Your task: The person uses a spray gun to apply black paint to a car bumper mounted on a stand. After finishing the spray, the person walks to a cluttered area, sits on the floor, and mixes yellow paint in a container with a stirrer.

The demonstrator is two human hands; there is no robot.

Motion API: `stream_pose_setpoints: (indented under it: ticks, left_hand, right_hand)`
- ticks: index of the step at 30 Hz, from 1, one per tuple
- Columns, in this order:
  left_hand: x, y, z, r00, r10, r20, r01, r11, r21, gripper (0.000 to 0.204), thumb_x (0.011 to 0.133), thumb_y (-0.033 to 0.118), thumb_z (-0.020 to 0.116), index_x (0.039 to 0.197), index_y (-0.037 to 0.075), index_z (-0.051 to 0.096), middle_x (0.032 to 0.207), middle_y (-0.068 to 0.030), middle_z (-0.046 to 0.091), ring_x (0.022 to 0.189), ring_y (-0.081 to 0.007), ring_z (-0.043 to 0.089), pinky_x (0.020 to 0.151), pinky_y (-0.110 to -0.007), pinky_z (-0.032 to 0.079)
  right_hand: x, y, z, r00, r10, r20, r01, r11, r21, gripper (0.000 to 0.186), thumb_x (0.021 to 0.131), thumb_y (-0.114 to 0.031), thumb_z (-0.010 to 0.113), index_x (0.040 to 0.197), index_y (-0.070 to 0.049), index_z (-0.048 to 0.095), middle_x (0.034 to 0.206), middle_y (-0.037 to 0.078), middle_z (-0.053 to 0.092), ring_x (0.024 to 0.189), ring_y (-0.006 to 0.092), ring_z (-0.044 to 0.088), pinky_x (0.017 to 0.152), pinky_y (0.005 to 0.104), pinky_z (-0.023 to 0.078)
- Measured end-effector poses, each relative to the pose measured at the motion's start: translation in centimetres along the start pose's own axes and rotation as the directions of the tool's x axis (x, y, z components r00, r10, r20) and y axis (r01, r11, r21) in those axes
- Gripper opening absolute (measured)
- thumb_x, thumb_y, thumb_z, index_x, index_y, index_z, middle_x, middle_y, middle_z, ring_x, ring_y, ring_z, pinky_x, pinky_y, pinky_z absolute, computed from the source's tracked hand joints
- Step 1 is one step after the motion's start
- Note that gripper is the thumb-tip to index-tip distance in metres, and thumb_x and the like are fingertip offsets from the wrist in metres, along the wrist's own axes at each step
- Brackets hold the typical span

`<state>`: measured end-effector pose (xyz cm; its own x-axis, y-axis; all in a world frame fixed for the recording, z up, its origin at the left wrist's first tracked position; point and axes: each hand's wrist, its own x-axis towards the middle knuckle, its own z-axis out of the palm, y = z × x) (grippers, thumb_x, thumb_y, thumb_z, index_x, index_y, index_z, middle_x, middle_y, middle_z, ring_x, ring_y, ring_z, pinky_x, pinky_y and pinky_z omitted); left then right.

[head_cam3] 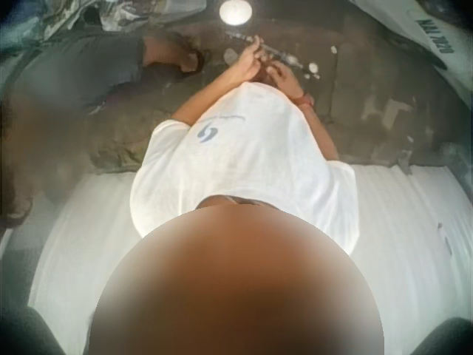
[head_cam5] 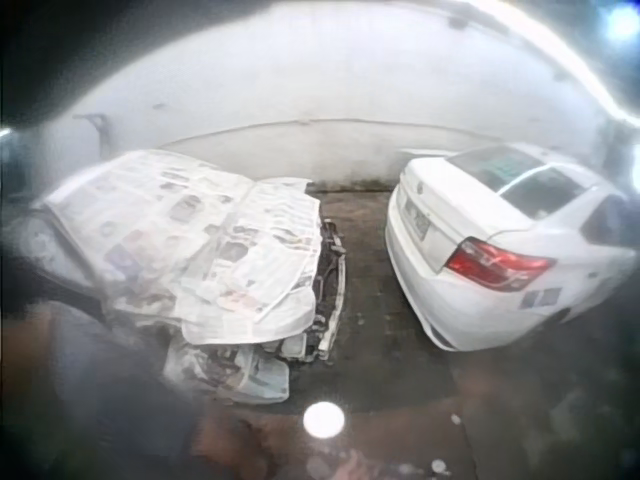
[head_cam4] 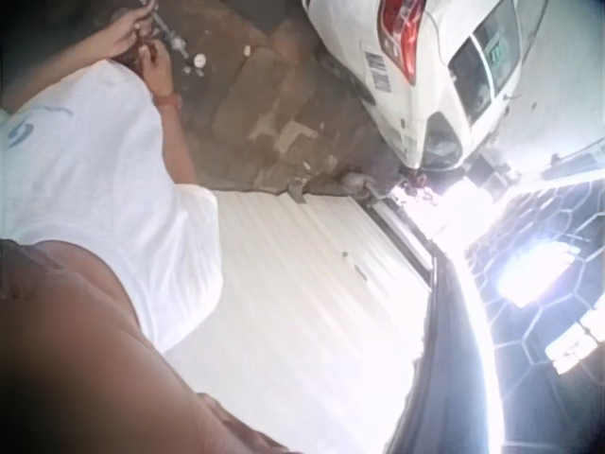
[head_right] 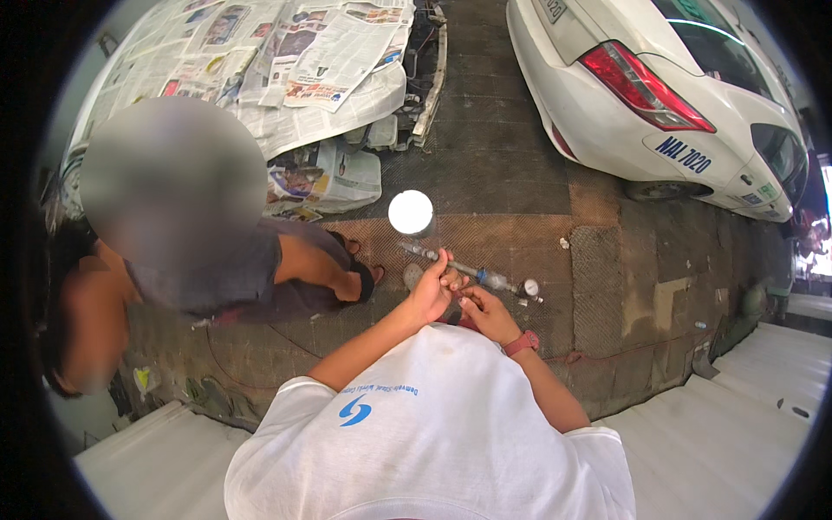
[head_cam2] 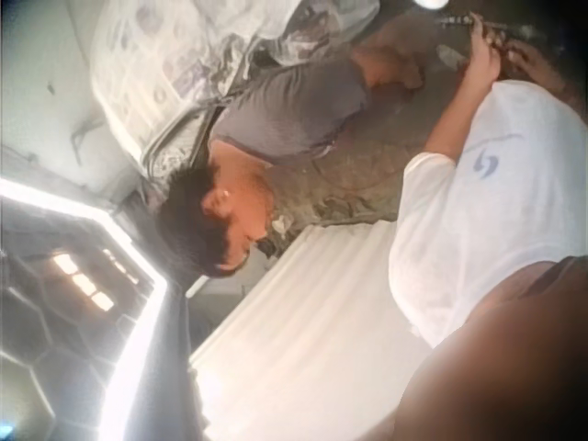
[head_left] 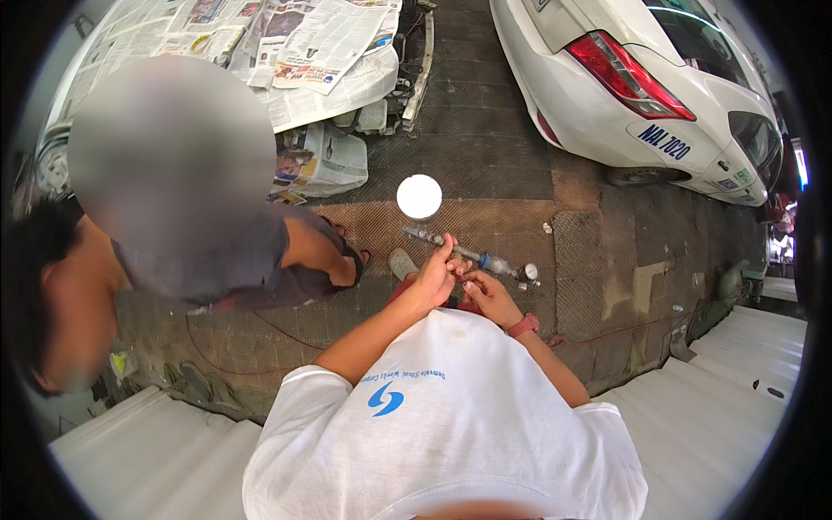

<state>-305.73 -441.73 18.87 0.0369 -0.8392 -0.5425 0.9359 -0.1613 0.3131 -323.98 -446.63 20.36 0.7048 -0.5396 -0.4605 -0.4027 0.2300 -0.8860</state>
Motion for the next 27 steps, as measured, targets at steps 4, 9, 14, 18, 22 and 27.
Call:
stream_pose_setpoints:
  ticks: [4,9,14,18,22,27]
  left_hand:
    - [3.6,5.1,1.4,0.998,0.026,-0.051,-0.027,0.999,-0.019,0.036,0.109,0.054,0.051,0.111,0.018,0.053,0.067,0.0045,0.045,0.071,-0.0165,0.056,0.094,-0.037,0.050]
    - [7.4,10.8,-0.6,0.929,0.253,-0.270,-0.170,0.940,0.296,0.055,0.108,0.061,0.045,0.139,0.017,0.056,0.069,0.0039,0.049,0.078,-0.0129,0.056,0.103,-0.040,0.047]
    - [9.7,16.1,-8.9,0.846,0.306,-0.438,-0.133,0.914,0.382,0.056,0.107,0.064,0.046,0.136,0.019,0.059,0.116,-0.0013,0.062,0.121,-0.0176,0.058,0.108,-0.045,0.046]
    - [7.9,16.5,-11.2,0.788,0.293,-0.542,-0.208,0.954,0.215,0.059,0.105,0.064,0.049,0.136,0.014,0.048,0.153,-0.0135,0.039,0.154,-0.0396,0.023,0.126,-0.059,0.029]
    - [6.1,14.9,-7.8,0.677,0.317,-0.664,-0.237,0.948,0.211,0.073,0.101,0.070,0.051,0.138,0.007,0.046,0.174,-0.0169,0.020,0.156,-0.0412,0.028,0.129,-0.059,0.020]
    - [7.8,12.3,-2.7,0.395,0.266,-0.879,-0.284,0.946,0.159,0.057,0.102,0.070,0.049,0.099,0.012,0.051,0.165,-0.0193,0.041,0.147,-0.0415,0.044,0.124,-0.058,0.030]
  right_hand:
    - [5.1,-5.1,-1.0,0.960,-0.237,-0.149,0.192,0.944,-0.269,0.028,0.104,-0.026,0.066,0.113,0.000,0.071,0.098,0.012,0.076,0.084,0.0152,0.068,0.076,0.0345,0.054]
    - [8.9,-11.1,-4.0,0.938,-0.318,-0.136,0.219,0.851,-0.477,0.027,0.099,-0.027,0.070,0.111,-0.002,0.073,0.089,0.018,0.075,0.076,0.0298,0.073,0.072,0.0384,0.055]
    - [16.9,-12.6,-11.7,0.954,-0.185,-0.238,0.095,0.933,-0.347,0.031,0.101,-0.031,0.068,0.109,-0.001,0.072,0.092,0.020,0.075,0.084,0.0332,0.075,0.075,0.0401,0.055]
    - [30.0,-10.2,-18.1,0.928,-0.225,-0.297,0.050,0.864,-0.500,0.037,0.101,-0.041,0.064,0.110,-0.006,0.075,0.093,0.018,0.075,0.088,0.0396,0.073,0.079,0.0441,0.056]
    - [45.5,-6.6,-22.7,0.962,0.008,-0.274,-0.145,0.863,-0.484,0.044,0.102,-0.047,0.062,0.112,-0.006,0.076,0.097,0.017,0.075,0.093,0.0378,0.072,0.082,0.0467,0.054]
    - [62.4,1.3,-22.7,0.920,0.350,-0.177,-0.392,0.818,-0.421,0.052,0.102,-0.051,0.060,0.122,-0.006,0.076,0.118,0.018,0.075,0.115,0.0377,0.069,0.101,0.0479,0.052]
